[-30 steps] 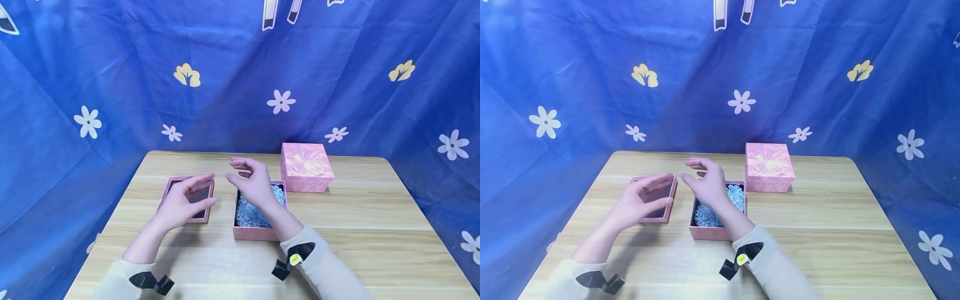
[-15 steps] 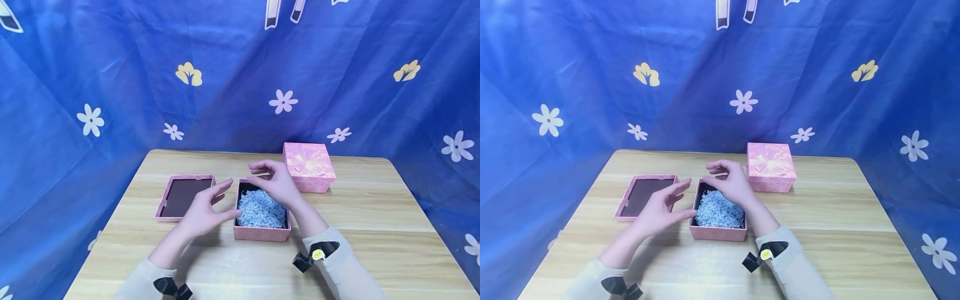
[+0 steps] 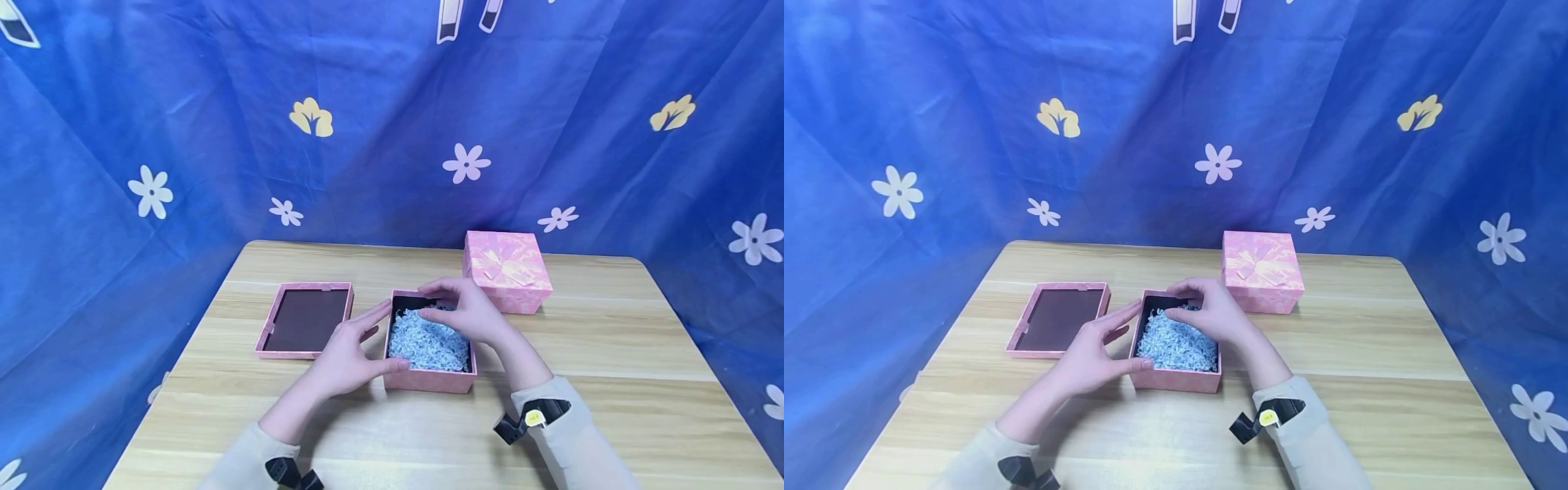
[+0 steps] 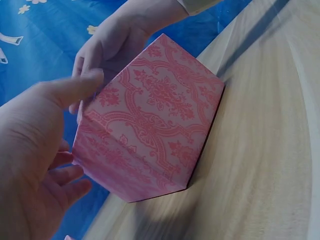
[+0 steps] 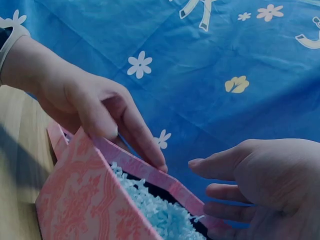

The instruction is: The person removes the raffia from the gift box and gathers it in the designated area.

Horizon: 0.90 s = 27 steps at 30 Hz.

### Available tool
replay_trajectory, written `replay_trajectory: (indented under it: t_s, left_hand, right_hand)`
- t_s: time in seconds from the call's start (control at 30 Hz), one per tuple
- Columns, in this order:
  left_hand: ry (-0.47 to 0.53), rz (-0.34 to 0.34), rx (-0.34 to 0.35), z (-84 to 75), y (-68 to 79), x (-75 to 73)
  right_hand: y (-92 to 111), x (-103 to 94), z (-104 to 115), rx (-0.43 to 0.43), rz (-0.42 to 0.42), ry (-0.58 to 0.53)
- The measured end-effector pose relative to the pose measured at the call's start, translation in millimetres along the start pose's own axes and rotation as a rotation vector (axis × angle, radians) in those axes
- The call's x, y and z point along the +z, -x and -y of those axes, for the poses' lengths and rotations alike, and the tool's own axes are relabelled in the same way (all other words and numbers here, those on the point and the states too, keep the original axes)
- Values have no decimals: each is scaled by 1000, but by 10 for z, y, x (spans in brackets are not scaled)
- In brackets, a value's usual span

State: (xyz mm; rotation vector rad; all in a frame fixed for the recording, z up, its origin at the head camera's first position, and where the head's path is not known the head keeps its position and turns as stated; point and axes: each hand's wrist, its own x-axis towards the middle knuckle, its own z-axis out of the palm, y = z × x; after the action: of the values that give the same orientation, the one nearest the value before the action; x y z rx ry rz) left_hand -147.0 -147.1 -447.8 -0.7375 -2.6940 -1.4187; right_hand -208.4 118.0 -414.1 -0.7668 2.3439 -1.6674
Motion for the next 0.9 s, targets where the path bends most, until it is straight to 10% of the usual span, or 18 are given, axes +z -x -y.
replay_trajectory:
  t_s: [0.9]
  left_hand:
    - [-103, -25, 4, 48, 77, 51]
  right_hand:
    - [-25, 365, 26, 157, 344, 474]
